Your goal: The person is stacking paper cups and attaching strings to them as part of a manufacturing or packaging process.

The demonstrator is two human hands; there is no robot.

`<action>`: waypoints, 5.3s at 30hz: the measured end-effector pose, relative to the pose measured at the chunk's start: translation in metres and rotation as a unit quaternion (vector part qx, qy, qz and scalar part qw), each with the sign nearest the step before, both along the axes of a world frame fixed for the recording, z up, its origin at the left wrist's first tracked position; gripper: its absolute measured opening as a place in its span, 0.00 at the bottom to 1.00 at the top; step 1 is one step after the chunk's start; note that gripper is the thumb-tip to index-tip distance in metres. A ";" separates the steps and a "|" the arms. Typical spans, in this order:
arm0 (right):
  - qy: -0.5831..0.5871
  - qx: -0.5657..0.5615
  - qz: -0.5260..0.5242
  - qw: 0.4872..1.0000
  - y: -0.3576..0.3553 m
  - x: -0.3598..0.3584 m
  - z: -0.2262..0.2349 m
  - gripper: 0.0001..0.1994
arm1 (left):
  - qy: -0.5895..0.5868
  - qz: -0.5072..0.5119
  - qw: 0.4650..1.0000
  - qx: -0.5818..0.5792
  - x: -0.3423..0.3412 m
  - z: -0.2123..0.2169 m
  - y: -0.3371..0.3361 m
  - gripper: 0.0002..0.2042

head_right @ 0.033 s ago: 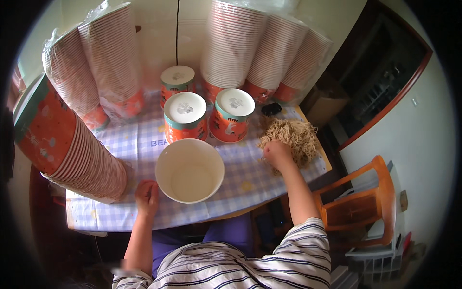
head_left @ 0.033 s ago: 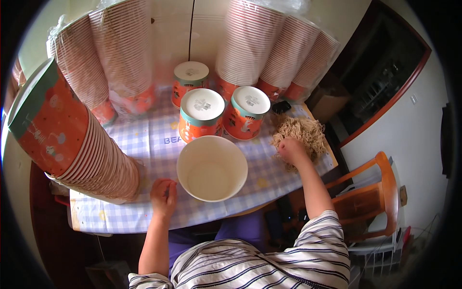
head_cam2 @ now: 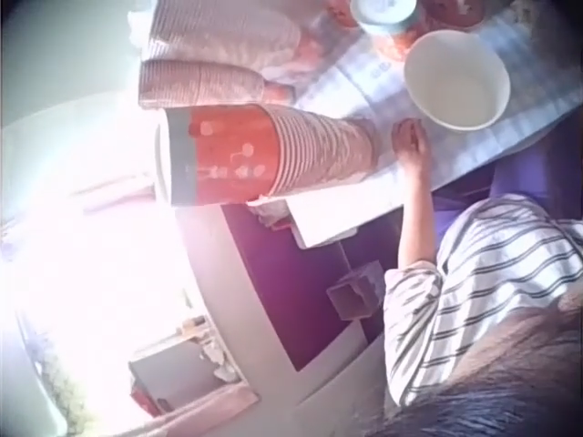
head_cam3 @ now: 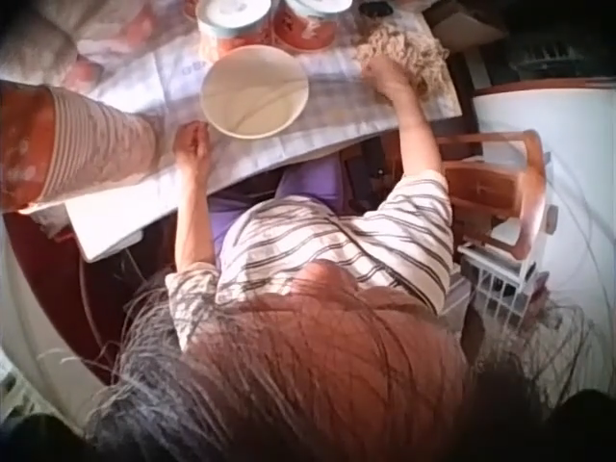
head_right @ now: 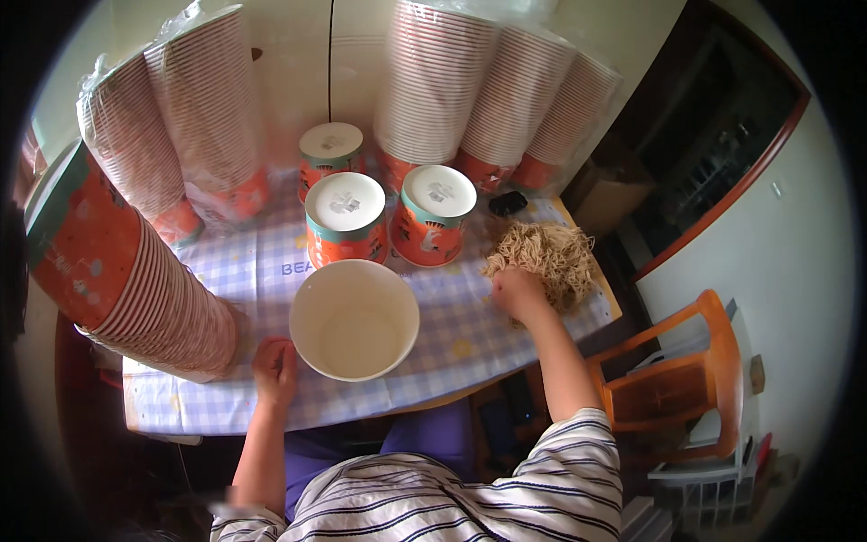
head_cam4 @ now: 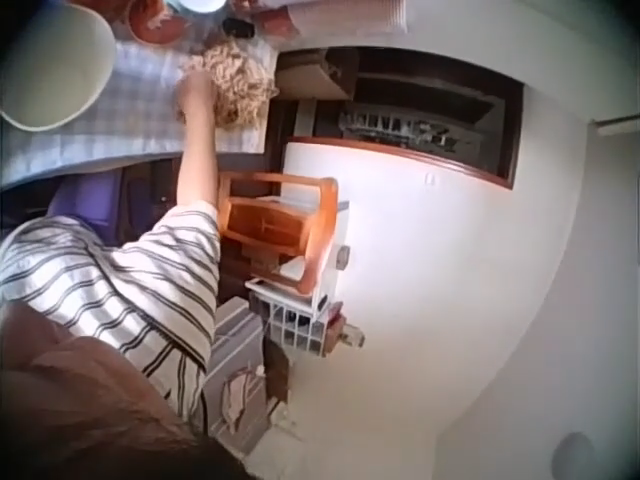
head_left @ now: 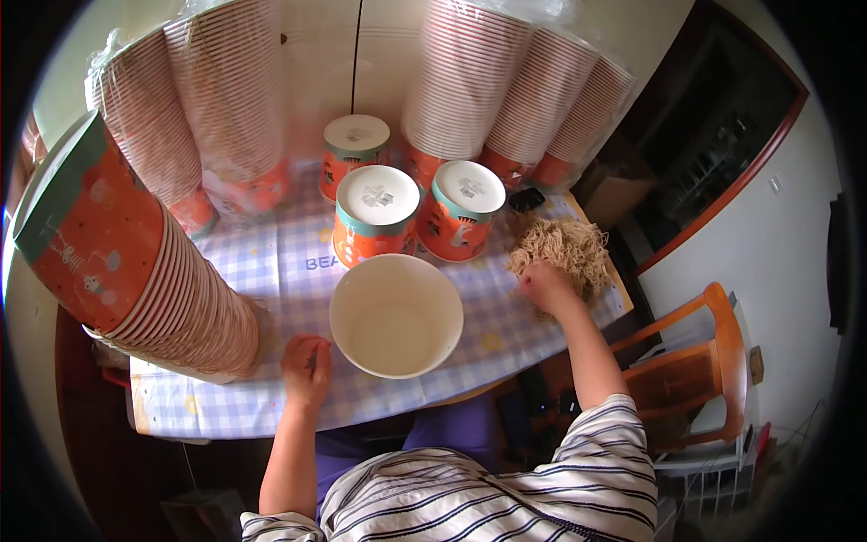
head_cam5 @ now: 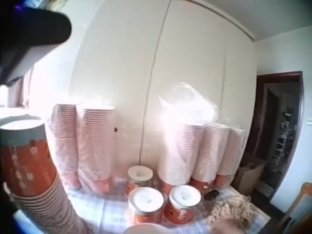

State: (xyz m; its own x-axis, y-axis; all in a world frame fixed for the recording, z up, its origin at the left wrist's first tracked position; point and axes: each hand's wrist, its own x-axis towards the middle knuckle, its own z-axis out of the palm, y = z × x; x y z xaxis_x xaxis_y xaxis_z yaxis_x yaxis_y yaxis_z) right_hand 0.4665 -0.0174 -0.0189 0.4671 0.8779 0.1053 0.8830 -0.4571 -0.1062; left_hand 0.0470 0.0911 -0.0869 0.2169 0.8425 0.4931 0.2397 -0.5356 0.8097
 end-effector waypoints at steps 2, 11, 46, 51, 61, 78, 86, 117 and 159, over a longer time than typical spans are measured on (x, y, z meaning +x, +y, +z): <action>0.011 -0.048 0.080 0.996 -0.006 -0.002 0.001 0.07 | 0.007 0.008 1.000 0.029 -0.003 -0.001 0.001 0.01; 0.012 -0.057 0.053 0.997 -0.010 0.012 -0.001 0.04 | 0.007 0.004 1.000 0.026 -0.003 -0.001 0.001 0.01; 0.763 0.318 0.147 0.543 0.004 -0.096 0.164 0.07 | -0.104 -0.159 0.980 0.065 0.014 0.127 -0.033 0.05; 0.804 0.334 0.172 0.461 -0.010 -0.130 0.151 0.08 | -0.079 -0.357 0.924 -0.114 0.065 0.162 -0.059 0.16; 0.833 0.378 0.160 0.371 -0.024 -0.140 0.132 0.08 | -0.041 -0.469 0.782 -0.408 0.089 0.141 -0.085 0.13; 0.374 0.322 0.301 0.816 -0.028 -0.146 0.109 0.20 | -0.119 -0.460 0.712 -0.517 0.060 0.148 -0.056 0.12; 0.557 0.053 0.366 0.744 -0.017 -0.189 0.120 0.25 | -0.055 -0.458 0.771 -0.439 0.056 0.160 -0.043 0.13; 0.347 0.211 0.438 0.802 -0.011 -0.187 0.112 0.05 | -0.051 -0.449 0.754 -0.476 0.034 0.150 -0.032 0.11; 0.131 0.261 0.505 0.812 -0.024 -0.213 0.107 0.12 | 0.140 -0.210 0.917 0.310 0.010 0.159 -0.064 0.12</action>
